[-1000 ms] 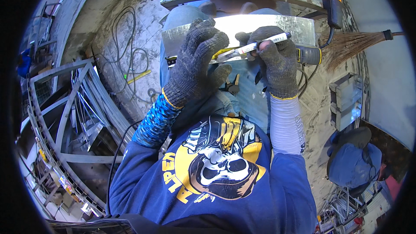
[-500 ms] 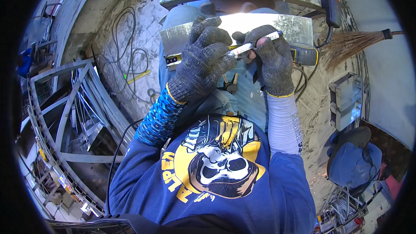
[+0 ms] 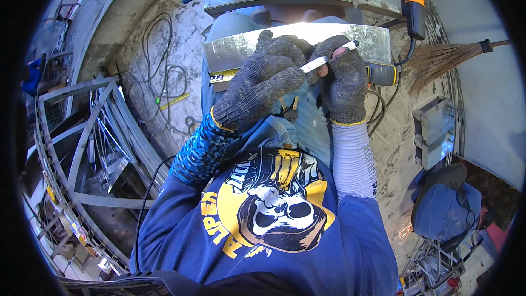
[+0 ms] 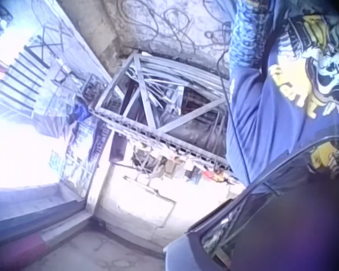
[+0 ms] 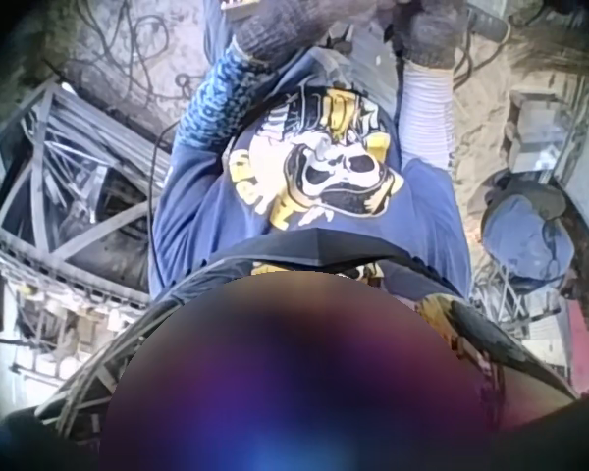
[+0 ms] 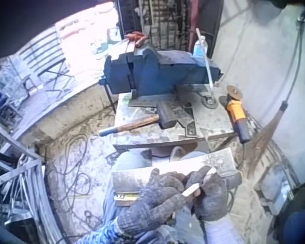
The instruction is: The person measures and marks a piece of sheet metal with a tape measure, pen, and square ruler, then cuts or shapes it with an angle grinder.
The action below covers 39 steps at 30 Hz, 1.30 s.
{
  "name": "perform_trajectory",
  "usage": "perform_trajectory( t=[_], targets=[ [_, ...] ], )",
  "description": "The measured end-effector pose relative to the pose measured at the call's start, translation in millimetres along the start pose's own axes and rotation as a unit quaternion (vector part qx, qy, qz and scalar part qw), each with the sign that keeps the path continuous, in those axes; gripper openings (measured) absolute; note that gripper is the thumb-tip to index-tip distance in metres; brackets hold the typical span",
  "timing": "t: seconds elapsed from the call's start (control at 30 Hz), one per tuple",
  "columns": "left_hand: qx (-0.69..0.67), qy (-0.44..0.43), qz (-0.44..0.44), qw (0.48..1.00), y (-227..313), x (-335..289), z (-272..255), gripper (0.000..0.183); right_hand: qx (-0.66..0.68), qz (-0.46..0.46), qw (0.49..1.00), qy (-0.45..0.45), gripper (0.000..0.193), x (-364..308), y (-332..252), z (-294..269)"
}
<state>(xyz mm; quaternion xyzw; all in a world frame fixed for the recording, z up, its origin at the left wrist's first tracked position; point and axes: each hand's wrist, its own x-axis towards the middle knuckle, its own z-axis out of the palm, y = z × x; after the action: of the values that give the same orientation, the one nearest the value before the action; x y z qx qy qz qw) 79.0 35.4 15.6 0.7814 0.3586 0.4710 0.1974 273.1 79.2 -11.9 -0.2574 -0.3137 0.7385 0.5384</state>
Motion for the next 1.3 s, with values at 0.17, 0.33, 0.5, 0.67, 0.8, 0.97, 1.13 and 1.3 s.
perform_trajectory(
  t=[0.17,0.33,0.5,0.67,0.8,0.97,1.13,1.3],
  targets=[
    [0.009,-0.015,0.060,0.998,2,0,-19,0.019,0.044,-0.002,0.998,-0.053,0.028,4,-3,-3],
    [-0.100,0.037,-0.232,0.967,24,-28,-69,0.018,-0.027,0.008,0.995,-0.093,0.037,4,-10,-4],
    [-0.115,0.170,-0.372,0.905,21,-70,-113,0.025,0.044,0.026,0.991,-0.124,0.034,6,-8,-7],
    [-0.144,0.191,-0.378,0.895,7,-96,-111,0.027,0.005,0.024,0.992,-0.122,0.029,6,-8,-15],
    [-0.148,0.171,-0.471,0.853,4,-96,-91,0.028,-0.049,0.024,0.989,-0.136,0.035,9,-13,-18],
    [-0.163,0.129,-0.452,0.867,7,-96,-81,0.034,-0.037,0.031,0.988,-0.145,0.033,12,-17,-14],
    [-0.169,0.146,-0.434,0.873,6,-102,-79,0.036,0.011,0.056,0.995,-0.083,0.028,5,-21,-5],
    [-0.117,0.097,-0.472,0.868,2,-101,-84,0.033,-0.123,-0.010,0.990,-0.069,0.019,6,-16,7]
  ],
)
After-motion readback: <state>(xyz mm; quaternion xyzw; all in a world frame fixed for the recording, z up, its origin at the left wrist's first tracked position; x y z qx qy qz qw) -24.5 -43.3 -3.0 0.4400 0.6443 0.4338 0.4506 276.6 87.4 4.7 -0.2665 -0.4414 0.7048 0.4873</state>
